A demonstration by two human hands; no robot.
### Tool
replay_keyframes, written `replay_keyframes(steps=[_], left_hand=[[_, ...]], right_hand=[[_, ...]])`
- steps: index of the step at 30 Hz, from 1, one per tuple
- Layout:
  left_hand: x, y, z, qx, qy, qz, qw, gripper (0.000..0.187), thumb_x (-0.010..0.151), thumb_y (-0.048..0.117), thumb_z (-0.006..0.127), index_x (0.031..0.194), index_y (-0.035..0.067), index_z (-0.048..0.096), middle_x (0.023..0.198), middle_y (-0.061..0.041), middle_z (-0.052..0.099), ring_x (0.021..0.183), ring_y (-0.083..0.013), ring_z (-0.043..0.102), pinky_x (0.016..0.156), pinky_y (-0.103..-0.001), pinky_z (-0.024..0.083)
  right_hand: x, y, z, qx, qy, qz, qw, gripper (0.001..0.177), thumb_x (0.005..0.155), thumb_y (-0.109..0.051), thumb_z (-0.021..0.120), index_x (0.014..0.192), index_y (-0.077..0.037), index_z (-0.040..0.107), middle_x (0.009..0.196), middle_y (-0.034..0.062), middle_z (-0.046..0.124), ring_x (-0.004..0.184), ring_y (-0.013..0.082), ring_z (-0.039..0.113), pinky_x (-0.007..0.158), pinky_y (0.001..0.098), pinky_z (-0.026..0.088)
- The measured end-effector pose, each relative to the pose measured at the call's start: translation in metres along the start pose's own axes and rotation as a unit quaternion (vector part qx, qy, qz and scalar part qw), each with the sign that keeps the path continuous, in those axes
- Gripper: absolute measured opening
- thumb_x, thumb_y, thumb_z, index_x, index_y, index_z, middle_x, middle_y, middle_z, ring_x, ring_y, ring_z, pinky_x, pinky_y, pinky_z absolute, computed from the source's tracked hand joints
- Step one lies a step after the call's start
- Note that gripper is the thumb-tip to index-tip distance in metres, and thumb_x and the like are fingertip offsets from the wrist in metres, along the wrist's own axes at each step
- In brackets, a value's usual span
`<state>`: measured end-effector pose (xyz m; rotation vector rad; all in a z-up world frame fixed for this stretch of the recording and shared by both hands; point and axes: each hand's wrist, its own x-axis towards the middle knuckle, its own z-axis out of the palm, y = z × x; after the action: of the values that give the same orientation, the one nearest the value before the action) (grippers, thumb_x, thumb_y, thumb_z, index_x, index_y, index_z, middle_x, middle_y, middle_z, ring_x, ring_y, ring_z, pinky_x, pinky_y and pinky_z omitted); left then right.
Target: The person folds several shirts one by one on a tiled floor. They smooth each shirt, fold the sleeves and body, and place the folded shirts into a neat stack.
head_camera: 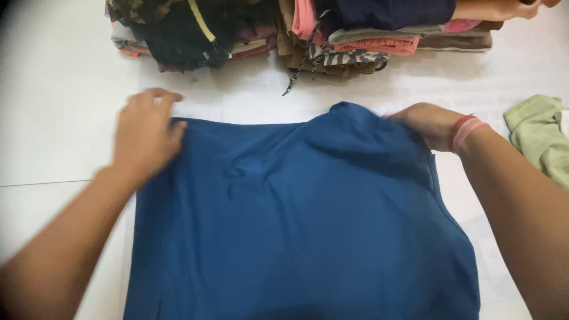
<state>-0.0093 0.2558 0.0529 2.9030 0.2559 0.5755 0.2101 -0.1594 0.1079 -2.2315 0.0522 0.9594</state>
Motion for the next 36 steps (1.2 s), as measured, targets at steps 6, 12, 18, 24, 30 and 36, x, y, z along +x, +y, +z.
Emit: replay_keyframes(steps=[6, 12, 18, 24, 30, 36], left_hand=[[-0.028, 0.075, 0.046, -0.037, -0.048, 0.082, 0.995, 0.057, 0.100, 0.045, 0.051, 0.147, 0.013, 0.049, 0.159, -0.019, 0.036, 0.149, -0.0374, 0.026, 0.117, -0.059, 0.018], [-0.047, 0.087, 0.063, -0.006, -0.101, 0.039, 0.994, 0.064, 0.103, 0.054, 0.031, 0.158, 0.022, 0.032, 0.166, -0.012, 0.022, 0.152, -0.0310, 0.017, 0.120, -0.058, 0.007], [-0.048, 0.085, 0.063, 0.002, -0.085, 0.038, 0.996, 0.064, 0.103, 0.054, 0.029, 0.160, 0.023, 0.031, 0.167, -0.010, 0.023, 0.153, -0.0294, 0.018, 0.122, -0.058, 0.008], [-0.050, 0.086, 0.066, 0.017, -0.095, 0.035, 0.995, 0.064, 0.103, 0.055, 0.028, 0.159, 0.024, 0.030, 0.166, -0.010, 0.022, 0.152, -0.0292, 0.017, 0.120, -0.058, 0.009], [-0.045, 0.087, 0.062, 0.017, -0.105, 0.038, 0.994, 0.065, 0.103, 0.054, 0.029, 0.159, 0.024, 0.030, 0.167, -0.011, 0.021, 0.153, -0.0299, 0.017, 0.120, -0.060, 0.008], [-0.056, 0.086, 0.043, -0.101, -0.042, -0.030, 0.994, 0.063, 0.106, 0.041, 0.039, 0.161, 0.010, 0.032, 0.168, -0.021, 0.022, 0.155, -0.0396, 0.015, 0.122, -0.060, 0.008]], right_hand=[[-0.018, -0.007, 0.031, -0.329, -0.044, -0.150, 0.931, 0.050, 0.078, -0.035, 0.084, 0.120, -0.010, 0.072, 0.119, 0.0137, 0.073, 0.113, 0.0260, 0.066, 0.102, 0.0354, 0.048], [-0.052, 0.017, 0.057, -0.359, 0.159, -0.374, 0.841, 0.027, 0.076, -0.019, 0.079, 0.100, -0.009, 0.071, 0.098, 0.0089, 0.073, 0.094, 0.0289, 0.070, 0.085, 0.0402, 0.054], [-0.099, 0.050, 0.058, -0.351, 0.306, -0.526, 0.712, 0.022, 0.075, -0.010, 0.079, 0.093, -0.008, 0.066, 0.099, 0.0088, 0.065, 0.091, 0.0327, 0.064, 0.082, 0.0423, 0.051], [-0.078, 0.060, 0.030, -0.164, 0.205, -0.342, 0.902, 0.014, 0.086, -0.008, 0.076, 0.099, -0.006, 0.072, 0.082, 0.0105, 0.072, 0.067, 0.0142, 0.066, 0.059, 0.0280, 0.052], [0.004, 0.010, -0.013, 0.169, 0.200, -0.293, 0.920, 0.031, 0.096, -0.004, 0.067, 0.124, 0.003, 0.058, 0.113, 0.0185, 0.067, 0.096, 0.0245, 0.070, 0.075, 0.0327, 0.057], [0.004, 0.018, 0.044, 0.023, 0.279, -0.460, 0.842, 0.058, 0.095, -0.007, 0.069, 0.149, -0.002, 0.049, 0.152, 0.0193, 0.055, 0.140, 0.0332, 0.054, 0.113, 0.0443, 0.047]])
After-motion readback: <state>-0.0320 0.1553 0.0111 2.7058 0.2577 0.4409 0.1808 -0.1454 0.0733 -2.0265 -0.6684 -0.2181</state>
